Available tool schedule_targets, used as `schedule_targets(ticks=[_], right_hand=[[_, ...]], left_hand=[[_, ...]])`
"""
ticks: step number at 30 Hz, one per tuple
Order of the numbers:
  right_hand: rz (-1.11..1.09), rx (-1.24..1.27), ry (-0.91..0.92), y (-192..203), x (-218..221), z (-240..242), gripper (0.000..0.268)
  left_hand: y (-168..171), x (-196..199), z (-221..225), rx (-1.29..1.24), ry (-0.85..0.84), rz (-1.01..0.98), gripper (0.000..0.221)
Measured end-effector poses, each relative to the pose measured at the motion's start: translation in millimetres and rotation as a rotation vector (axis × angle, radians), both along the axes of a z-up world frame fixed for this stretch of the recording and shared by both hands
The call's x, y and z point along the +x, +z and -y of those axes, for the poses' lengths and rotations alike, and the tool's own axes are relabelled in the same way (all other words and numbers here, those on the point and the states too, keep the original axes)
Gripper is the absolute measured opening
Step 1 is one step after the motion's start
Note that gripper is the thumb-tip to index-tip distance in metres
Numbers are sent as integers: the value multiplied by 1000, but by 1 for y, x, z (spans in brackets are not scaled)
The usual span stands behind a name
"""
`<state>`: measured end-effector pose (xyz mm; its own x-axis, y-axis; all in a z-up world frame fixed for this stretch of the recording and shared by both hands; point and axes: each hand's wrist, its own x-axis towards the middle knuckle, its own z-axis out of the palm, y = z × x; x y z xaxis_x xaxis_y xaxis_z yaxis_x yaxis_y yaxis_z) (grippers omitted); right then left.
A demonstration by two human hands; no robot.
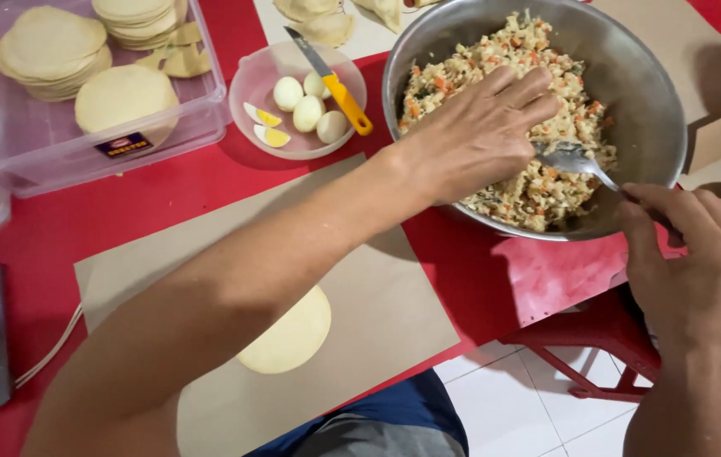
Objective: Filling dough wrappers with a vegetable and meat mixture and egg slices, then folding and sealing them to create pastries.
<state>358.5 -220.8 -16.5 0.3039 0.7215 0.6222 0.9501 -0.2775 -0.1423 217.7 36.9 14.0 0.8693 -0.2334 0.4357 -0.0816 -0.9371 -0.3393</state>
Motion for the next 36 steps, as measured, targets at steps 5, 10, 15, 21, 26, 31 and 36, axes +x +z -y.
schedule_targets(ticks=[5, 10, 15, 21, 26, 31, 36], right_hand=[[-5, 21, 19, 0, 1, 1, 14], [-44, -17, 130, 12, -7, -1, 9], [155, -127, -11, 8, 2, -1, 8], [164, -92, 22, 12, 6, -28, 18], [277, 21, 5, 12, 26, -60, 17], [523, 24, -85, 6, 55, -103, 25], [558, -89, 8, -4, 59, -114, 32]], left_hand=[[-1, -5, 4, -165, -73, 60, 21], [29, -39, -5, -561, 189, -169, 24], [36, -87, -16, -796, 511, -255, 35], [39, -93, -2, -1172, 615, -560, 21], [3, -77, -12, -796, 454, -307, 28], [18, -87, -1, -757, 425, -235, 37], [4, -99, -13, -502, 412, 1, 56]])
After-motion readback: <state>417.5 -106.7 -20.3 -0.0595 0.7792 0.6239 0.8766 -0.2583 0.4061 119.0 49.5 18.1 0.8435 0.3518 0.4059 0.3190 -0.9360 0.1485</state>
